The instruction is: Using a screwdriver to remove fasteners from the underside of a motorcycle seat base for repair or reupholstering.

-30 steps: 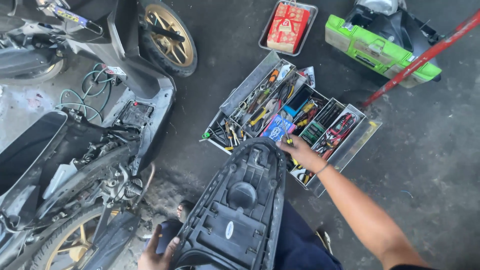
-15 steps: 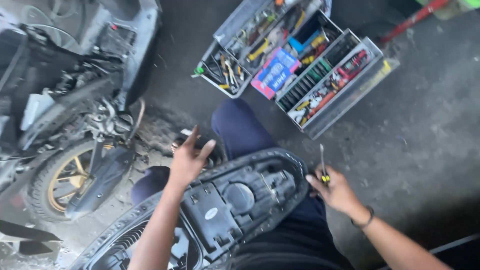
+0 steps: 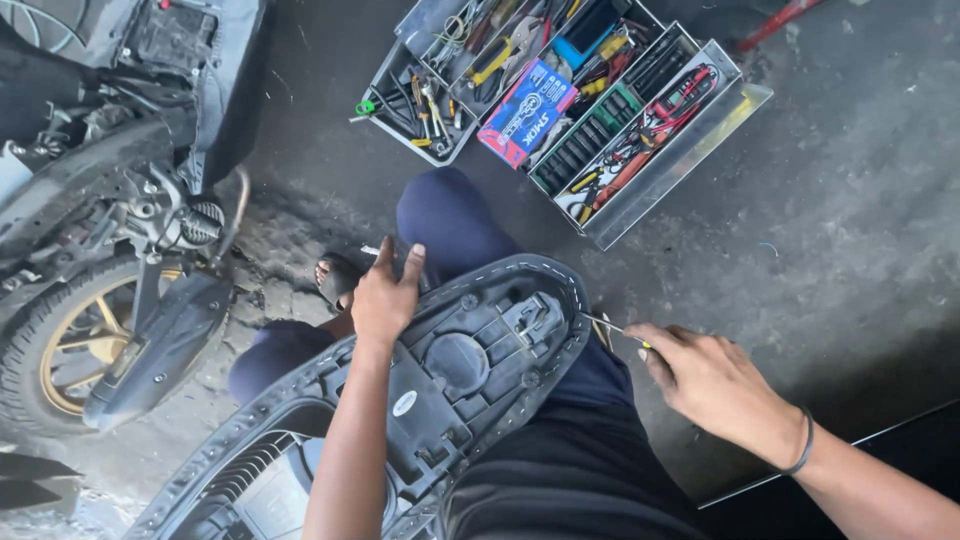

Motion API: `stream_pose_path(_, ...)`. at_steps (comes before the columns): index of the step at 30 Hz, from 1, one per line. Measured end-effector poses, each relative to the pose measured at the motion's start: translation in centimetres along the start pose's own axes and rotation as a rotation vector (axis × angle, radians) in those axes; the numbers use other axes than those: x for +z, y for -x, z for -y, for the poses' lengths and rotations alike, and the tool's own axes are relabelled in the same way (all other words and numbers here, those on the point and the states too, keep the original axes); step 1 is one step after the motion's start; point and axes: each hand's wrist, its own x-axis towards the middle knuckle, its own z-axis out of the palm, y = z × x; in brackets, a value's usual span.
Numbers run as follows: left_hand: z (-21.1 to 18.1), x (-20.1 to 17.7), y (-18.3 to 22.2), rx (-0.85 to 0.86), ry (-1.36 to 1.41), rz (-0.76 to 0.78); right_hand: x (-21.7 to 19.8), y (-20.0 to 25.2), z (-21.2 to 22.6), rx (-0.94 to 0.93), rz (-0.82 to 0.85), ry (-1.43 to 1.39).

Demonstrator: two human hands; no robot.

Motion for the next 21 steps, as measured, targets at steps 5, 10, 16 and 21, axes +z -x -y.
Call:
stream_pose_path(5,-2.0,-1.6,2.8,0.040,0.044,-0.127,-1.0,0.1,2.6,0.049,0.110,0.110)
stream_pose_path(10,-1.1,-0.8,1.9,0.044,0.024,-0.164,0.9,-1.0,2.4,0.034,0.077,0.198)
stream_pose_path(16,-0.1,0.9,1.3,0.031,0.038,-0.133,4.9,-4.5,-0.4,-0.044,0.030,0.271)
stream_pose_path(21,0.8,0.4,0.0,0.006,0.050,-0.145,-2.8,-7.5,3.1,0.104,0.200,-0.121)
